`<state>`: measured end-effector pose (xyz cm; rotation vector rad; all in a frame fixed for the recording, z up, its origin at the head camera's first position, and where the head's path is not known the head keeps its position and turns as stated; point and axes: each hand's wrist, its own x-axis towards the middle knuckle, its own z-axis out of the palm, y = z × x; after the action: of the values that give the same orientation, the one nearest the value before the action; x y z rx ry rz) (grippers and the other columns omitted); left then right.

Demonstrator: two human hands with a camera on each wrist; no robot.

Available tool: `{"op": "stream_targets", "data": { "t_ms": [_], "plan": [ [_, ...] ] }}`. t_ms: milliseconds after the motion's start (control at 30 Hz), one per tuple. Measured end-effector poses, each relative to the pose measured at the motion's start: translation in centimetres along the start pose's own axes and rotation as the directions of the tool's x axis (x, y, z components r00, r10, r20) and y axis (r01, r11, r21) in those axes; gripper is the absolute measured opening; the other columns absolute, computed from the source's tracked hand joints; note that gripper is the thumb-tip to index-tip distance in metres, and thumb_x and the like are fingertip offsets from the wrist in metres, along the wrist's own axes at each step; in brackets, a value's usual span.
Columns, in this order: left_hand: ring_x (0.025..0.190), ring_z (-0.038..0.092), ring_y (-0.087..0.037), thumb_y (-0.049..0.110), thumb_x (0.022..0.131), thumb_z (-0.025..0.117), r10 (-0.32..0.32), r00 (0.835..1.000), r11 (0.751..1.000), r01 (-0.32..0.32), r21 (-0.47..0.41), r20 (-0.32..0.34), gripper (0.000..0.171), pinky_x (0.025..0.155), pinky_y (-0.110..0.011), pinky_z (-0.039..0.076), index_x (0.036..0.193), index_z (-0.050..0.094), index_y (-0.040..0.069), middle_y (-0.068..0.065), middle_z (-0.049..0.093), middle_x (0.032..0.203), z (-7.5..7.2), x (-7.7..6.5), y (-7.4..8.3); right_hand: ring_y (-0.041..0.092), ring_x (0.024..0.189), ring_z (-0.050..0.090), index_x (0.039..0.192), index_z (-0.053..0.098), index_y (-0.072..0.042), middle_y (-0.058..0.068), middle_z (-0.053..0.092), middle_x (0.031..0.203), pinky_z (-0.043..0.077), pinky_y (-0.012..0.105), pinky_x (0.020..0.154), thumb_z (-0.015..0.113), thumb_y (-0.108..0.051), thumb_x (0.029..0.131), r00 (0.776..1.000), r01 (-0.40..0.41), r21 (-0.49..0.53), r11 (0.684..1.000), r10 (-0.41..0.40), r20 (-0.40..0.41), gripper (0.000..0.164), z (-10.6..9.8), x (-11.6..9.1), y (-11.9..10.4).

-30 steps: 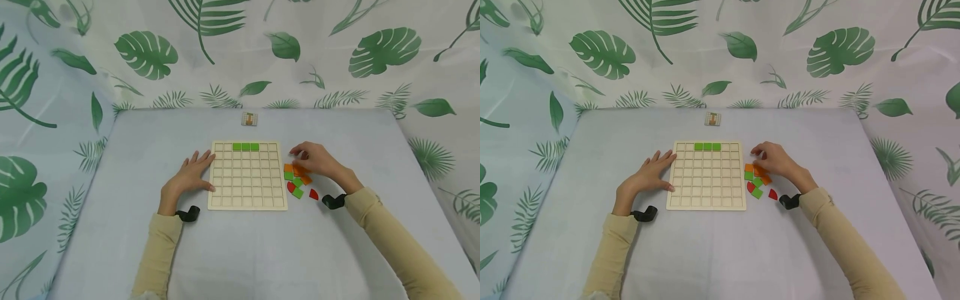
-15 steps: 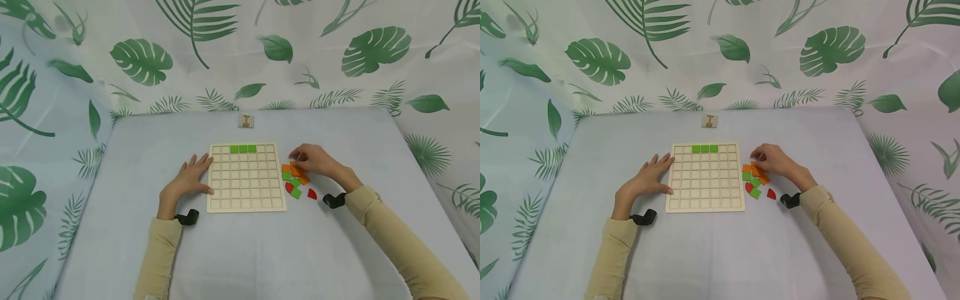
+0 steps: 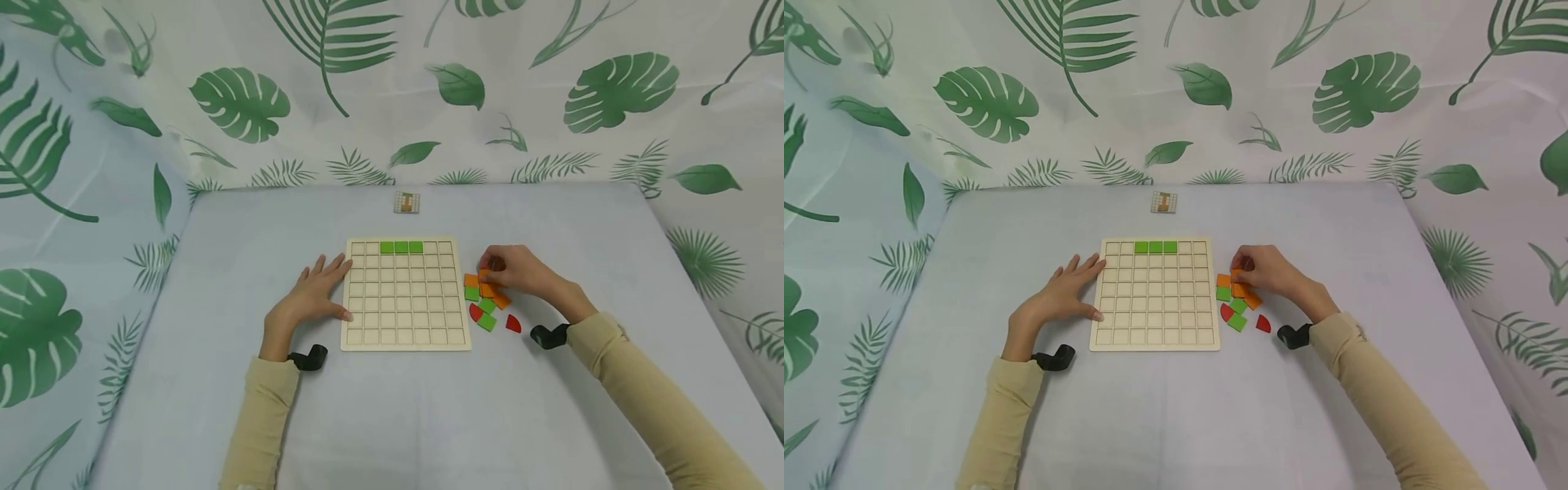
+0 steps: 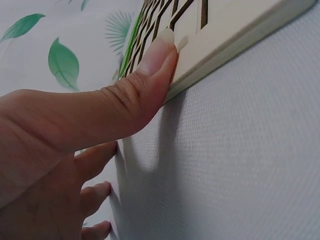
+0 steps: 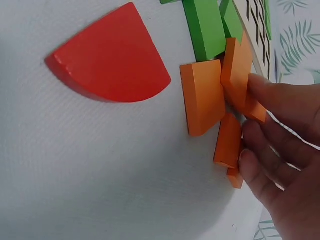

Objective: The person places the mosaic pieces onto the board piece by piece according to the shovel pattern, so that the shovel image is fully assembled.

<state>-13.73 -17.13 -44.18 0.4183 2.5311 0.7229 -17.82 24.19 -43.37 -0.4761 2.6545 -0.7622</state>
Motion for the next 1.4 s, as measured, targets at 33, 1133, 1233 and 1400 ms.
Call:
{"op": "stream_targets", "data": {
  "t_ms": [33, 1133, 1233, 1400],
  "plan": [
    [0.159, -0.007, -0.040, 0.031, 0.082, 0.087, 0.001, 1.000, 1.000, -0.001, 0.003, -0.001, 0.110, 0.128, -0.062, -0.004, 0.166, 0.018, 0.012, -0.010, 0.007, 0.174, -0.1, 0.0, 0.0, 0.022, 0.081, 0.059, 0.104, 0.070, -0.003, 0.008, 0.069, 0.089, 0.053, 0.029, 0.071, 0.074, -0.012, 0.094, 1.000, -0.002, 0.000, 1.000, 0.002, -0.006, 0.014, 0.0, 0.0, 0.0],
    [0.159, -0.007, -0.039, 0.030, 0.082, 0.087, 0.002, 1.000, 1.000, -0.002, 0.008, 0.010, 0.110, 0.128, -0.061, -0.004, 0.166, 0.019, 0.012, -0.010, 0.007, 0.174, 0.3, 0.0, 0.1, 0.034, 0.106, 0.070, 0.129, 0.070, 0.001, 0.020, 0.072, 0.124, 0.058, 0.051, 0.097, 0.068, -0.006, 0.096, 0.999, 0.009, 0.059, 0.998, -0.007, -0.043, 0.034, -0.5, 0.4, -2.0],
    [0.160, -0.007, -0.039, 0.030, 0.082, 0.087, -0.001, 1.000, 1.000, 0.001, 0.001, 0.016, 0.110, 0.128, -0.061, -0.004, 0.166, 0.019, 0.012, -0.010, 0.006, 0.174, 0.4, 0.0, 0.1, 0.034, 0.106, 0.070, 0.130, 0.069, 0.003, 0.021, 0.071, 0.124, 0.058, 0.051, 0.098, 0.070, -0.006, 0.096, 0.999, 0.015, 0.059, 0.998, -0.013, -0.032, 0.035, -0.5, 0.4, -2.4],
    [0.160, -0.006, -0.039, 0.031, 0.082, 0.087, -0.003, 1.000, 1.000, 0.003, 0.003, -0.003, 0.109, 0.128, -0.062, -0.003, 0.166, 0.020, 0.012, -0.011, 0.008, 0.174, 0.2, -0.1, 0.0, 0.033, 0.105, 0.071, 0.128, 0.070, 0.004, 0.020, 0.072, 0.122, 0.059, 0.050, 0.096, 0.074, -0.005, 0.093, 0.997, 0.068, 0.054, 0.996, -0.065, -0.049, 0.035, -0.4, 0.9, -3.0]
  ]
}}
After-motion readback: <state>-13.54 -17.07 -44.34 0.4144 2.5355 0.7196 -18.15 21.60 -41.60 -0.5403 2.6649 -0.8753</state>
